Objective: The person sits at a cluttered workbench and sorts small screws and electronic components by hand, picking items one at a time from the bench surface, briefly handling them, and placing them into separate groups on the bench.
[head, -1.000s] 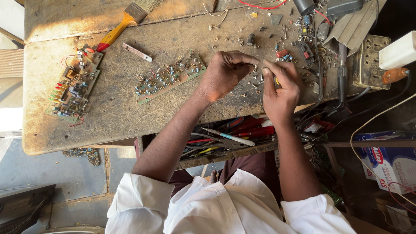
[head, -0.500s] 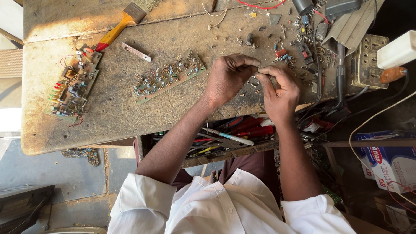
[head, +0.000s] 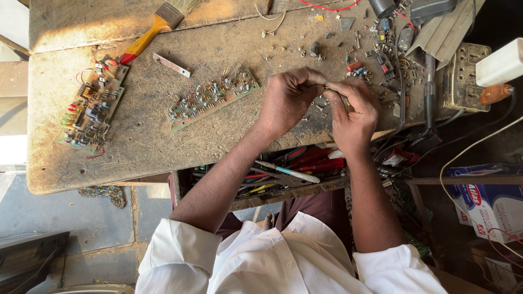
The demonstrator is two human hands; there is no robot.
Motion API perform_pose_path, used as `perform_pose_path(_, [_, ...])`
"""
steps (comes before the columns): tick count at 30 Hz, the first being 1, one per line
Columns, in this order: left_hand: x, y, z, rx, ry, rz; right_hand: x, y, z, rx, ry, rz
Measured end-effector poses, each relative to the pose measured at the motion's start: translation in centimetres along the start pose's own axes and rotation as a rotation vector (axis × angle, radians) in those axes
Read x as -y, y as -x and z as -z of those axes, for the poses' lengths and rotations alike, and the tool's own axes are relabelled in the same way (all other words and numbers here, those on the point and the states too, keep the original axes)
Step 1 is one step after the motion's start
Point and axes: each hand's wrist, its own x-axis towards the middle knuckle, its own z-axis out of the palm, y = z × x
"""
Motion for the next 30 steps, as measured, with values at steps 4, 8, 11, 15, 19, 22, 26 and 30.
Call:
perform_pose_path(4, [0.7,0.0,-0.3,0.01,0.229,0.121,-0.6,0.4,-0.2,-0.039,-0.149,-0.034])
perform_pose_path(8, [1.4,-0.2,-0.3,0.006,0.458,0.275,-1.3,0.7,-0.5,-0.073,-0.344,-0.136])
perform_pose_path(11, [1.5,-0.2,-0.3,-0.036,0.484,0.337,-1.6,0.7,-0.5,-0.067,-0.346,-0.114])
perform_pose_path(15, [1.4,-0.2,-0.2,-0.055,0.549,0.324,-1.3,0.6,-0.3,-0.071,-0.305,-0.104])
perform_pose_path(19, [1.4,-0.2,-0.3,-0.07,0.518,0.306,-0.7,0.4,0.3,-0.044,-0.15,-0.065])
perform_pose_path(22, [1.5,-0.3,-0.5,-0.09,0.487,0.288,-0.5,0.3,0.4,-0.03,-0.17,-0.07])
perform_pose_path(26, [1.6,-0.1,-0.7,-0.098,0.46,0.255,-0.6,0.3,0.2,-0.031,-0.216,-0.102])
perform_pose_path(30, [1.7,0.2,-1.0,-0.073,0.435,0.248,-0.6,0.4,0.1,-0.006,-0.289,-0.107])
